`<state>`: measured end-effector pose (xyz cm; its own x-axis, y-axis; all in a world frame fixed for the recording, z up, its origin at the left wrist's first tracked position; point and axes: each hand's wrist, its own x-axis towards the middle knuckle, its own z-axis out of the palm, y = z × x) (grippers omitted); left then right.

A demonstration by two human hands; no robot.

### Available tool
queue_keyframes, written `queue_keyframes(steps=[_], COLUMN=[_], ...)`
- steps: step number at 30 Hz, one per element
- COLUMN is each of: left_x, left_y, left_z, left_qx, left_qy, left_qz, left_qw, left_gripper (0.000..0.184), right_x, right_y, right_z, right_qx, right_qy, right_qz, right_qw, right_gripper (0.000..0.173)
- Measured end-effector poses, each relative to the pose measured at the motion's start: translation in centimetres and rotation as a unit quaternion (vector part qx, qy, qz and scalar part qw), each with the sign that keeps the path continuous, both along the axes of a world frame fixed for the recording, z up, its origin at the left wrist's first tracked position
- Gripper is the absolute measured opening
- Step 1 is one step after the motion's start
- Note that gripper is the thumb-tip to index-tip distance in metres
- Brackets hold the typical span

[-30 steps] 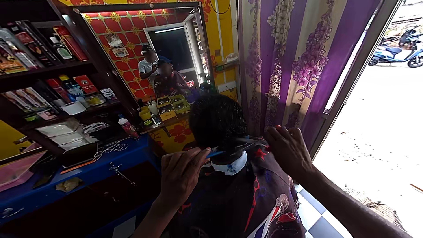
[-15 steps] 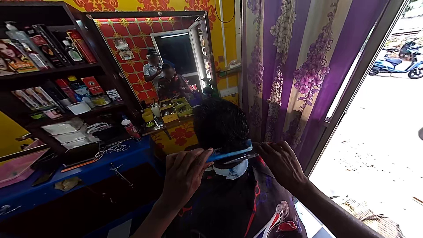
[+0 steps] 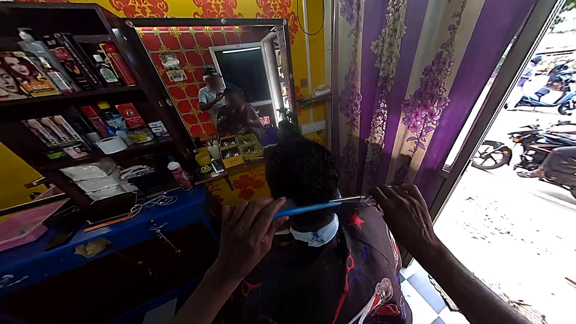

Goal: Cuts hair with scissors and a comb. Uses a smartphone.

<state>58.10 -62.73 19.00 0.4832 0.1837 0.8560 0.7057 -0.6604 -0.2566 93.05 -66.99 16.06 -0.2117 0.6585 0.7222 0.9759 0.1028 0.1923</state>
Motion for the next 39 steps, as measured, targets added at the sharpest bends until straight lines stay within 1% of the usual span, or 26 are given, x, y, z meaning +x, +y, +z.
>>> queue_keyframes(steps=[3, 5, 6, 7, 8, 10, 11, 15, 17, 19, 20, 22, 24, 27, 30, 32, 34, 36, 37, 39], left_x=[0.2, 0.3, 0.3, 0.3, 0.3, 0.4, 0.4, 0.4, 0.5, 0.7, 0.7, 0.9, 0.9, 0.9, 0.8, 0.6, 0.1, 0.0, 0.0, -0.1], left_y=[0.1, 0.2, 0.3, 0.3, 0.3, 0.2, 0.2, 0.2, 0.2, 0.0, 0.0, 0.0, 0.1, 0.3, 0.5, 0.5, 0.1, -0.2, -0.2, 0.2], left_z=[0.6, 0.5, 0.4, 0.4, 0.4, 0.5, 0.6, 0.8, 0.8, 1.0, 1.0, 1.0, 0.9, 0.9, 0.6, -0.1, -1.1, -1.5, -1.4, -0.9], left_qx=[0.028, 0.043, 0.053, 0.062, 0.068, 0.071, 0.07, 0.062, 0.059, 0.054, 0.053, 0.052, 0.051, 0.044, 0.033, 0.022, -0.004, -0.037, -0.038, -0.025], left_qy=[0.004, 0.009, 0.013, 0.016, 0.018, 0.018, 0.018, 0.025, 0.021, 0.018, 0.017, 0.016, 0.016, 0.02, 0.018, 0.01, 0.033, 0.089, 0.099, 0.071], left_qz=[0.0, -0.007, -0.011, -0.014, -0.015, -0.016, -0.015, -0.013, -0.019, -0.02, -0.021, -0.02, -0.017, -0.017, -0.012, -0.022, -0.037, -0.042, -0.032, -0.017], left_qw=[1.0, 0.999, 0.998, 0.998, 0.997, 0.997, 0.997, 0.998, 0.998, 0.998, 0.998, 0.998, 0.998, 0.999, 0.999, 0.999, 0.999, 0.994, 0.994, 0.997], left_gripper=[0.033, 0.032, 0.031, 0.031, 0.03, 0.029, 0.029, 0.029, 0.032, 0.037, 0.039, 0.04, 0.04, 0.039, 0.036, 0.036, 0.034, 0.033, 0.032, 0.032], right_x=[-0.2, -1.0, -1.5, -1.9, -2.3, -2.5, -2.3, -0.4, -0.6, -1.8, -2.4, -3.4, -3.7, -3.5, -2.6, -2.4, -2.4, -2.5, -2.5, -2.0], right_y=[0.1, 0.5, 0.7, 0.9, 1.0, 0.8, 0.6, 0.2, 0.3, 0.2, 0.2, 0.2, 0.1, 0.0, 0.8, 1.6, 2.3, 2.3, 2.0, 1.5], right_z=[0.2, 0.7, 1.0, 1.3, 1.6, 1.8, 1.7, 0.8, 0.9, 1.3, 1.5, 1.5, 1.2, 0.4, -1.3, -1.9, -1.6, 0.0, 0.8, 1.8], right_qx=[-0.027, -0.053, -0.061, -0.066, -0.064, -0.039, -0.029, -0.025, -0.041, -0.076, -0.072, -0.042, -0.015, 0.0, 0.001, 0.004, 0.008, 0.012, 0.012, 0.031], right_qy=[-0.009, -0.01, -0.01, -0.013, -0.019, -0.037, -0.041, -0.025, -0.019, -0.017, -0.014, -0.021, -0.027, -0.021, -0.031, -0.051, -0.063, -0.056, -0.041, -0.01], right_qz=[-0.01, -0.019, -0.017, -0.009, 0.004, 0.039, 0.047, 0.031, 0.006, -0.006, 0.005, 0.028, 0.036, 0.026, 0.03, 0.04, 0.036, 0.014, 0.009, 0.013], right_qw=[1.0, 0.998, 0.998, 0.998, 0.998, 0.998, 0.998, 0.999, 0.999, 0.997, 0.997, 0.998, 0.999, 0.999, 0.999, 0.998, 0.997, 0.998, 0.999, 0.999], right_gripper=[0.029, 0.044, 0.047, 0.046, 0.041, 0.024, 0.024, 0.027, 0.026, 0.033, 0.032, 0.026, 0.027, 0.029, 0.033, 0.029, 0.029, 0.026, 0.025, 0.024])
